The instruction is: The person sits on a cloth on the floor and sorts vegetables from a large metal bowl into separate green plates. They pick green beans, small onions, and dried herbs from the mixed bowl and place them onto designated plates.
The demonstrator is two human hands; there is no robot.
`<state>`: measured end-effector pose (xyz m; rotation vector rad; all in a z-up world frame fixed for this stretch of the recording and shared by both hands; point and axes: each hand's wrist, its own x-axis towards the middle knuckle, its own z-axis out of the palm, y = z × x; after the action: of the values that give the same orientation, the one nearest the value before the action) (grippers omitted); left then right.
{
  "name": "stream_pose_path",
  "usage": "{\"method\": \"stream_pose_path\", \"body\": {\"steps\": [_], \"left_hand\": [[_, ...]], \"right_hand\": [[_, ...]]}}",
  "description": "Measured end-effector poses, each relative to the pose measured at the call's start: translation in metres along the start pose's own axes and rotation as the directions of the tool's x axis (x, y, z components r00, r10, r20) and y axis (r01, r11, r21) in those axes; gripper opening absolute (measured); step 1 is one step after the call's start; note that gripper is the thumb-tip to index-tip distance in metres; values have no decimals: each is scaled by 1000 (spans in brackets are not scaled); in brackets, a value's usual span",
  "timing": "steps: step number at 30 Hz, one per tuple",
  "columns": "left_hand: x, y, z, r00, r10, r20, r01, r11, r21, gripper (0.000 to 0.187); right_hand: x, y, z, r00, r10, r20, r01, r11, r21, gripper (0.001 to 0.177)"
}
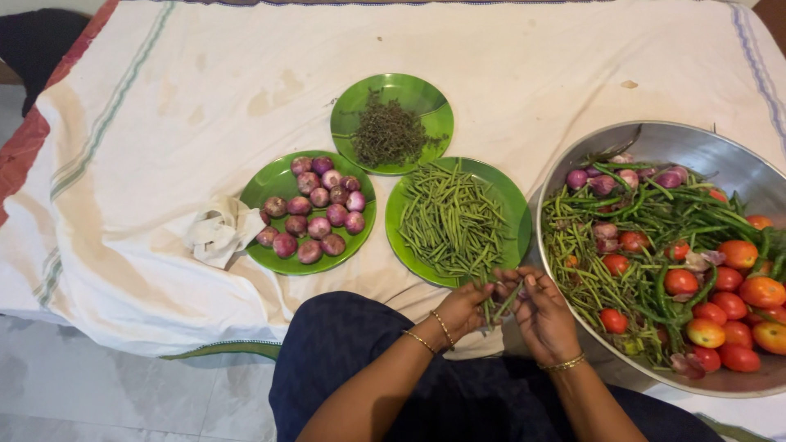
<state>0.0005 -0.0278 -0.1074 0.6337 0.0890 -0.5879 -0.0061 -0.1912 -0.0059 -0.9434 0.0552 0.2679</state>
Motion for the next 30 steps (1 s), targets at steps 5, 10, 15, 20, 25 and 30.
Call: {"method": "stream_pose_path", "body": {"steps": [5, 10, 15, 20, 25, 30], "left_hand": [[-15, 8, 16, 992, -109, 71, 107, 994, 24, 30], [-17, 10, 17, 990, -77, 122, 85, 994, -62, 31], [-19, 10, 16, 993, -106, 51, 100, 989, 114, 26], [-20, 13, 16, 983, -140, 122, 127, 986, 103, 17], [-20, 15, 17, 989, -100, 104, 85, 987, 140, 21], [-20, 18, 15, 998, -32, 60, 22, 987, 162, 30]], "right_hand": [[1, 10, -8, 994, -97, 59, 107, 971, -215, 19], [1, 28, -2, 990, -141, -25, 102, 817, -567, 18], [-7, 16, 17, 988, -139, -67, 34, 619, -784, 25], [-11, 1, 26, 899, -396, 185, 378, 491, -785, 25], [-15, -43, 1, 847, -504, 168, 496, 638, -589, 28], [-31, -143, -81, 648, -758, 76, 688, 539, -486, 13]]}}
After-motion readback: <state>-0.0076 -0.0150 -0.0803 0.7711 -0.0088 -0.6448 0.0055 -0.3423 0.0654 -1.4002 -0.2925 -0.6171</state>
